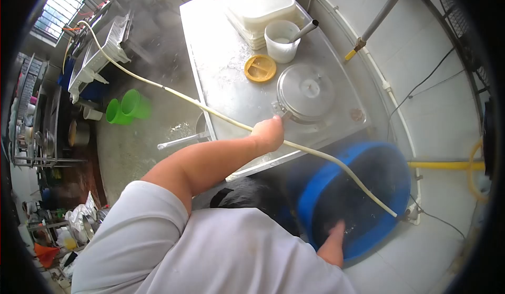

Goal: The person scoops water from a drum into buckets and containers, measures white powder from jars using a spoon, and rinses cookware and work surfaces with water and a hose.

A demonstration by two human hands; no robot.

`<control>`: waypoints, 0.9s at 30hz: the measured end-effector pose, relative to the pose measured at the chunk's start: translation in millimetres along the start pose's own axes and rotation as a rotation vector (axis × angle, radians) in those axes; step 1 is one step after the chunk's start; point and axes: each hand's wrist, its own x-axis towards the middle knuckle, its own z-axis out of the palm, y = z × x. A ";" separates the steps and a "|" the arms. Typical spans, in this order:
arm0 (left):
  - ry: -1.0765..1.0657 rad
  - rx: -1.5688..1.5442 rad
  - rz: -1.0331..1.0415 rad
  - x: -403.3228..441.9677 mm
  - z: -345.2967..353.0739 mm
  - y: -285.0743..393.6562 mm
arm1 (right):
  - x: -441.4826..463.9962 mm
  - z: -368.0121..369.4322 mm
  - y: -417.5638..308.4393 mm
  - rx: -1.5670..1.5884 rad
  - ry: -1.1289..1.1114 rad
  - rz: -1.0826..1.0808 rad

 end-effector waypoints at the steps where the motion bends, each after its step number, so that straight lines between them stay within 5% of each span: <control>1: 0.005 -0.003 -0.001 1.7 1.4 0.4 | 12.0 4.7 -10.0 0.014 -0.273 0.013; 3: 0.009 -0.006 -0.002 3.6 1.1 0.4 | -72.2 100.8 -64.1 -0.014 -0.585 0.036; 6: 0.016 0.017 0.016 -0.8 -0.3 5.6 | -250.5 244.5 -108.3 -0.120 -0.863 -0.275; 12: 0.025 -0.059 0.017 -6.9 -9.9 5.1 | -317.4 320.1 -117.4 -0.457 -0.524 -0.920; 23: 0.068 -0.179 0.085 -2.5 -1.4 -10.2 | -346.2 346.5 -98.9 -0.931 -0.398 -0.895; 27: 0.074 -0.256 0.022 -4.6 -5.3 -12.7 | -358.2 373.3 -110.0 -1.063 -0.395 -1.061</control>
